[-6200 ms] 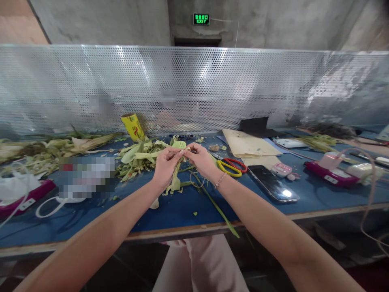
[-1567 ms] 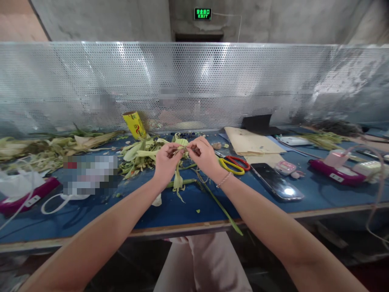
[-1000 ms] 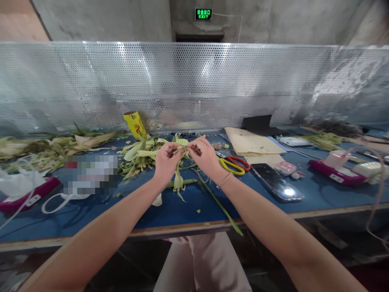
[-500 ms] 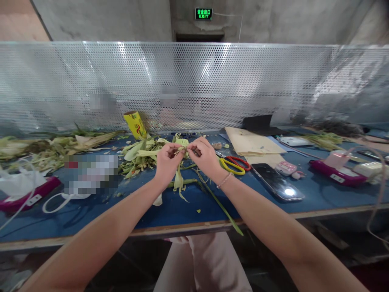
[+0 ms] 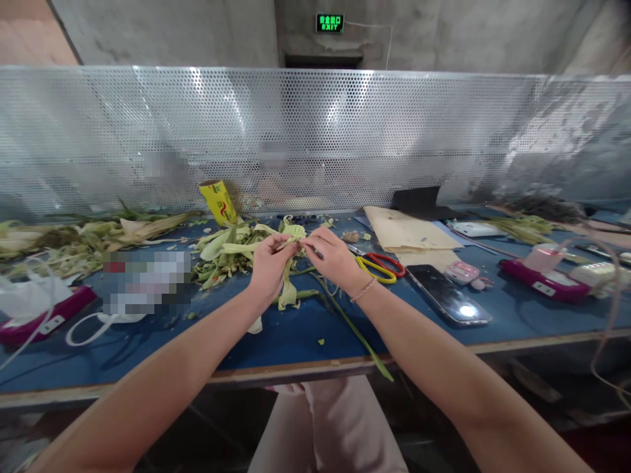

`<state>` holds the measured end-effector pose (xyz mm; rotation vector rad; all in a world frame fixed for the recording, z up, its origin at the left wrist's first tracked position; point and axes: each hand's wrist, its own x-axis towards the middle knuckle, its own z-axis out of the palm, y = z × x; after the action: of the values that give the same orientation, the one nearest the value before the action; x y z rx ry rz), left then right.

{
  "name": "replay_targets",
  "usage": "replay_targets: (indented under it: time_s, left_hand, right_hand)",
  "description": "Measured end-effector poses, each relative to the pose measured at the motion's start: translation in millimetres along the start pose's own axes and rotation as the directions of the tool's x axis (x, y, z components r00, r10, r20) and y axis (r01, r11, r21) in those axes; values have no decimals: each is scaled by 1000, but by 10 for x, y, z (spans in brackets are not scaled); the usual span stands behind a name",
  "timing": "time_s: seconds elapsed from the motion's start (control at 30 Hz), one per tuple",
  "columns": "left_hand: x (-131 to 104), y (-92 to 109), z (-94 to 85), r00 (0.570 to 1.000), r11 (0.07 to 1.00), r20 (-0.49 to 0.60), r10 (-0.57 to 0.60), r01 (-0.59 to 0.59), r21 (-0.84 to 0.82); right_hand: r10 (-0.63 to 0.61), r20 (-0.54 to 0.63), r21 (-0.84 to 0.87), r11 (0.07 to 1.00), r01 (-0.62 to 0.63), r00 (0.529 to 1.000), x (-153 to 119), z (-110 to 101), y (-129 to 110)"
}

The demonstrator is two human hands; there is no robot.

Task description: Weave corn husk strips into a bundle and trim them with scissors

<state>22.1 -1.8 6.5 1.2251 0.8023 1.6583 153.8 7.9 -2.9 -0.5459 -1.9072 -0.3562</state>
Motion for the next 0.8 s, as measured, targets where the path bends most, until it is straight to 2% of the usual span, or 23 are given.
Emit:
replay_targets:
  time_s: [0.17,0.33,0.47,0.57,0.7,0.8]
  left_hand:
    - [16,-6,-29,997,996,43,-65,67,-55]
    - [10,14,-20,995,989,33,-90,93,-111]
    - [3,49,-8,996,994,33,-79,81,-69]
    - [-11,69,-5,996,997,51,-69,71,-24]
    - [-26,60,-15,998,1000,65,-7,5,31]
    - [-15,23,-38,997,995,72,43,-49,85]
  right_hand:
    - [58,61,59,996,-62,996,6,-33,8]
    - [56,26,77,995,-58,998,12,-34,7]
    - [60,0,129,990,-59,998,27,-39,-16]
    - [185,-27,195,965,-176,982,48,-36,-40]
    - [406,-30,285,879,-382,913,76,-26,-70]
    - [479,-17,337,829,-446,878,90,-23,-88]
